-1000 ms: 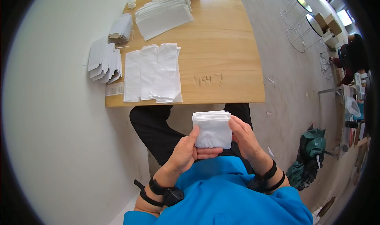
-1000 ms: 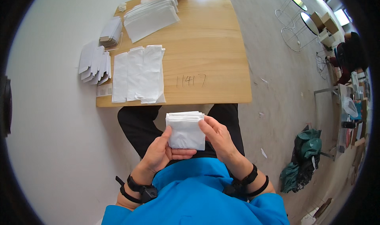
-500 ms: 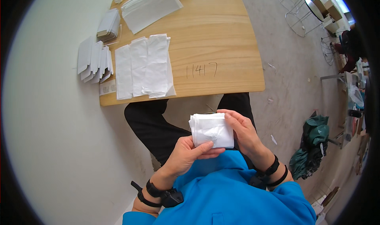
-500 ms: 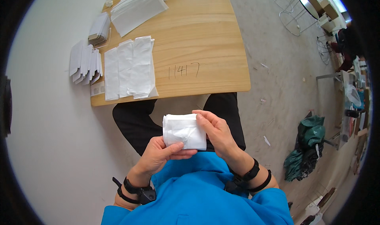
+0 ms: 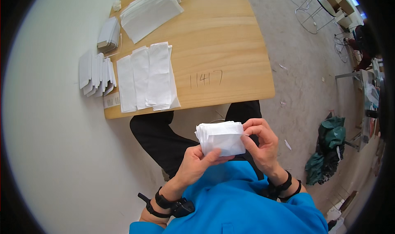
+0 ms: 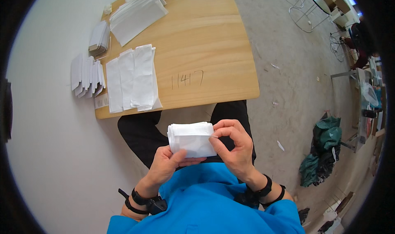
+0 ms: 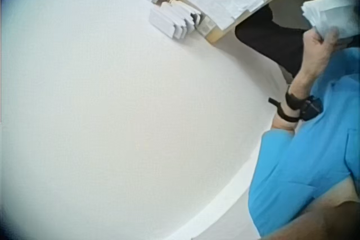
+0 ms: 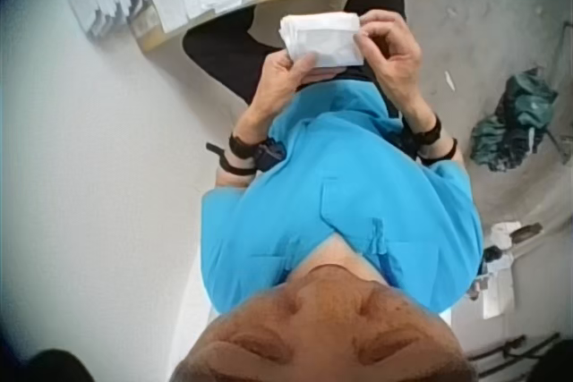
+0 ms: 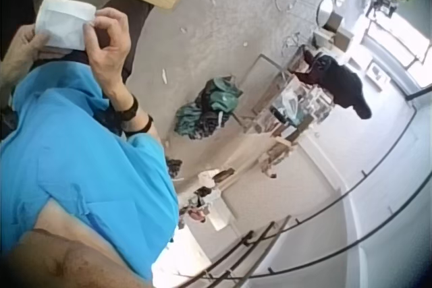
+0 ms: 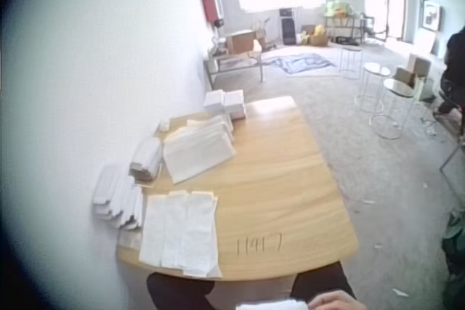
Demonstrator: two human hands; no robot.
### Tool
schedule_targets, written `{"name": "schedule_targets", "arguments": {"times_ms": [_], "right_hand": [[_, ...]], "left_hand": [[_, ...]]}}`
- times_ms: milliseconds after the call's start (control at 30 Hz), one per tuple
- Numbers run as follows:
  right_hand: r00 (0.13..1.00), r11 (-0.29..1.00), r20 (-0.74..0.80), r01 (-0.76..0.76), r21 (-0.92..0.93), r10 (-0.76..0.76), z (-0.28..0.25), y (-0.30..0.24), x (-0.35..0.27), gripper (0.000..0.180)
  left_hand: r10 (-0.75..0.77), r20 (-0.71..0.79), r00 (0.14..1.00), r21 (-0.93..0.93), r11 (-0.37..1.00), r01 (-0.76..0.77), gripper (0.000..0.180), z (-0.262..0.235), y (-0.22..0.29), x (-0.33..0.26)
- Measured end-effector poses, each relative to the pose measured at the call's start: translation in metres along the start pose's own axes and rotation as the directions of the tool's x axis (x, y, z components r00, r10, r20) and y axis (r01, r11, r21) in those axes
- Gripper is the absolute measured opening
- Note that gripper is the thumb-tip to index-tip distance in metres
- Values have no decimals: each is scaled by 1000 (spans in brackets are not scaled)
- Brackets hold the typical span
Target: Folding and organizing stacks of white rectangular papers or cloths on a wooden table.
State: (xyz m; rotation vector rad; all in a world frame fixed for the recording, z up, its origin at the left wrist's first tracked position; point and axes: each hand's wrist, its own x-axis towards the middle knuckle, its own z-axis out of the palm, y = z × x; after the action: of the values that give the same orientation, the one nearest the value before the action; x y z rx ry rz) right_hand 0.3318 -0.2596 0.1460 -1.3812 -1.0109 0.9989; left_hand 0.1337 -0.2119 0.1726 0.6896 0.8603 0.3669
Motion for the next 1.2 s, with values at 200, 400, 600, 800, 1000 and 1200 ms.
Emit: {"name": "schedule_targets", "arguments": {"times_ms": [200,400,600,800,1000,1200], "right_hand": [[926,937,176,346,-46,-333,-14,-15,5,10],[872,893,207,449,20,-443,-20,-20,4,12],[999,999,-22,24,-27,-25,0,-24,4,25],[998,990,-14,-65,122,67,4,-19,0,31],[856,939,388,288,190,-341,-13,-26,11,25],[998,990,-20,-63,128,66,4,-28,12,18]], "left_hand": [[75,-34,997,-64,995,-77,79,-8,-7,1],[25,-131,991,40,999,-20,24,-3,6,-5],[91,-125,988,100,992,-79,27,-4,7,-9],[137,-137,981,104,987,-124,27,-8,8,-9],[86,-155,984,-49,994,-95,26,-19,0,-6],[175,-132,976,98,982,-163,26,-9,8,-5]]}}
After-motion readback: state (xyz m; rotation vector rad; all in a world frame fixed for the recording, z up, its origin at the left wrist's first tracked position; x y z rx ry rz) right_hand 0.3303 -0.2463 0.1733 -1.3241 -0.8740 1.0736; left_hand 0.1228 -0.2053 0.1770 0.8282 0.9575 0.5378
